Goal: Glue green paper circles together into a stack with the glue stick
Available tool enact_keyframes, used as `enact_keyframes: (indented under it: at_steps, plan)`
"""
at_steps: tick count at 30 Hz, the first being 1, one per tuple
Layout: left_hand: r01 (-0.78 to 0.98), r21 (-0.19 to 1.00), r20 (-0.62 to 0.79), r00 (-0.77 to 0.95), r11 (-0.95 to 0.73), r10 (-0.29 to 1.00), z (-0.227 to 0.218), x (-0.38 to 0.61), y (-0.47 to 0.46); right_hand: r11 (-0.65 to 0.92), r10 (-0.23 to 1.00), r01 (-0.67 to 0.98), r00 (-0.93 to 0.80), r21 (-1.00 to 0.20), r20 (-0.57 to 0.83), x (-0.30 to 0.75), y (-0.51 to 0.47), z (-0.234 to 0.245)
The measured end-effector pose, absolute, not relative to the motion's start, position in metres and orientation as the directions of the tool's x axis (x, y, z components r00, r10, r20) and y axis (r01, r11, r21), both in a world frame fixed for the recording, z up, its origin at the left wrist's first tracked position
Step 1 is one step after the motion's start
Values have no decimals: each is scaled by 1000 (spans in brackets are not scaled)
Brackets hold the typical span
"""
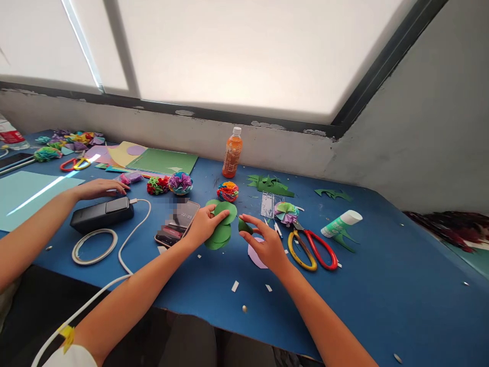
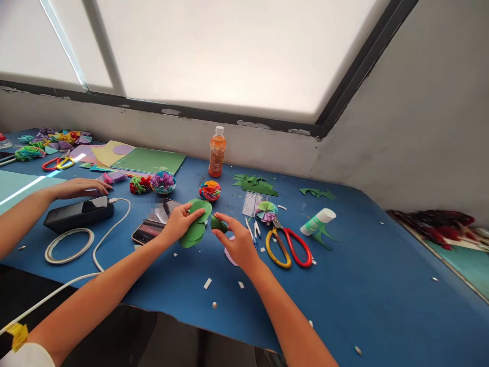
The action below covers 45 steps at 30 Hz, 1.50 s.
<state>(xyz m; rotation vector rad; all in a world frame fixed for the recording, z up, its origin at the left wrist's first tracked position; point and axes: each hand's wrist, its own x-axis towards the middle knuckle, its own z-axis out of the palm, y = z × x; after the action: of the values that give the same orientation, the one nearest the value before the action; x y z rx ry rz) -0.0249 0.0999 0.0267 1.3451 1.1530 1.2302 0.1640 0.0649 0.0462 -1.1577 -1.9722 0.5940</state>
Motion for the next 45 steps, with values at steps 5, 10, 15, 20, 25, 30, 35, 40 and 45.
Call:
enact_keyframes:
  at_steps: [5, 10, 15, 20, 25, 30, 35, 40, 45]
  plan:
    - [111, 981, 141, 138, -157, 980, 26, -20, 95, 553, 826, 554, -271, -622, 494, 161, 61, 46]
    - [129, 977, 146, 186, -171, 972, 19, -15, 95, 536, 826, 459, -112, -708, 553, 162, 59, 50]
    - [130, 977, 141, 217, -172, 966, 17, -14, 94, 492, 861, 307, -37, -814, 507, 161, 57, 50]
    - [94, 979, 150, 252, -178, 956, 22, -11, 93, 450, 893, 237, -137, -861, 429, 157, 63, 38]
    - [53, 982, 160, 292, -183, 943, 26, -11, 90, 437, 885, 242, -289, -866, 366, 157, 67, 31]
    - [67, 981, 156, 293, -183, 943, 28, -10, 86, 472, 877, 340, -270, -813, 397, 157, 66, 32]
    - [114, 968, 203, 179, -225, 963, 30, -11, 86, 210, 973, 277, -154, -938, 172, 154, 68, 26]
    - [148, 953, 244, 133, -263, 961, 31, -12, 84, -47, 905, 196, -406, -979, -125, 146, 64, 25]
    - [185, 939, 269, 128, -290, 954, 32, -12, 87, 72, 962, 194, -274, -978, 16, 151, 72, 28]
